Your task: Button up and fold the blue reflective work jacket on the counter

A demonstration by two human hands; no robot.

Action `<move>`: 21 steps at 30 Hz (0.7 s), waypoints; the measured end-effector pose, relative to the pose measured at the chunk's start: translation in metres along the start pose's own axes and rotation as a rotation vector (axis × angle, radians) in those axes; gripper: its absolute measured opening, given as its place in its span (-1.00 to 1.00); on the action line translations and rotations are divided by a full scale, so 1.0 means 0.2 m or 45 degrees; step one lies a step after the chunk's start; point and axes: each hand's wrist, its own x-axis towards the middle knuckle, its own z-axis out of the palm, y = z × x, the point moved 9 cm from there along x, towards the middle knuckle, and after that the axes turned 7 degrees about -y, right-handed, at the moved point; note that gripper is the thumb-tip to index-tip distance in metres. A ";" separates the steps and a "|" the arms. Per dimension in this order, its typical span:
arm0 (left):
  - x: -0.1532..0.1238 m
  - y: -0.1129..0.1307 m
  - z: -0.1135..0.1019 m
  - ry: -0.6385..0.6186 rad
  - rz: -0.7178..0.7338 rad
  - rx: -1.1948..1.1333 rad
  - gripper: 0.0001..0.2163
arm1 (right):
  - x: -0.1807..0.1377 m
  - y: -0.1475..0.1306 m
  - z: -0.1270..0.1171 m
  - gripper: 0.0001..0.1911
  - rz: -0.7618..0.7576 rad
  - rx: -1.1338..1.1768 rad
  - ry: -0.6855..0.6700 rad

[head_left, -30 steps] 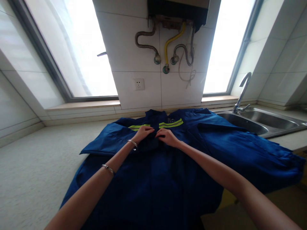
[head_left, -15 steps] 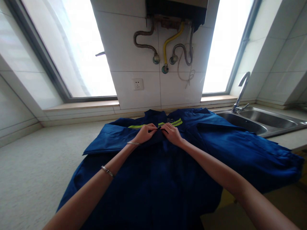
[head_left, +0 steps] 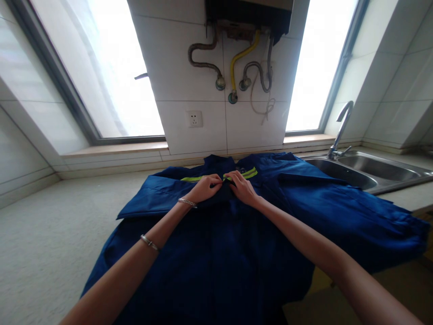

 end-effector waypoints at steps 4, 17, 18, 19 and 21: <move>0.00 0.03 0.01 -0.033 0.023 0.060 -0.74 | 0.01 0.01 0.05 -0.73 -0.024 -0.032 -0.114; 0.01 0.00 0.05 -0.032 -0.022 0.118 -0.81 | -0.01 0.01 0.07 -0.81 -0.032 -0.118 -0.104; 0.01 0.00 0.05 -0.032 -0.015 0.108 -0.80 | -0.01 0.01 0.07 -0.82 -0.033 -0.120 -0.101; 0.01 0.00 0.05 -0.030 -0.010 0.097 -0.80 | -0.02 0.01 0.07 -0.83 -0.032 -0.120 -0.097; 0.02 -0.01 0.05 -0.033 -0.007 0.082 -0.80 | -0.02 0.01 0.07 -0.85 -0.024 -0.115 -0.090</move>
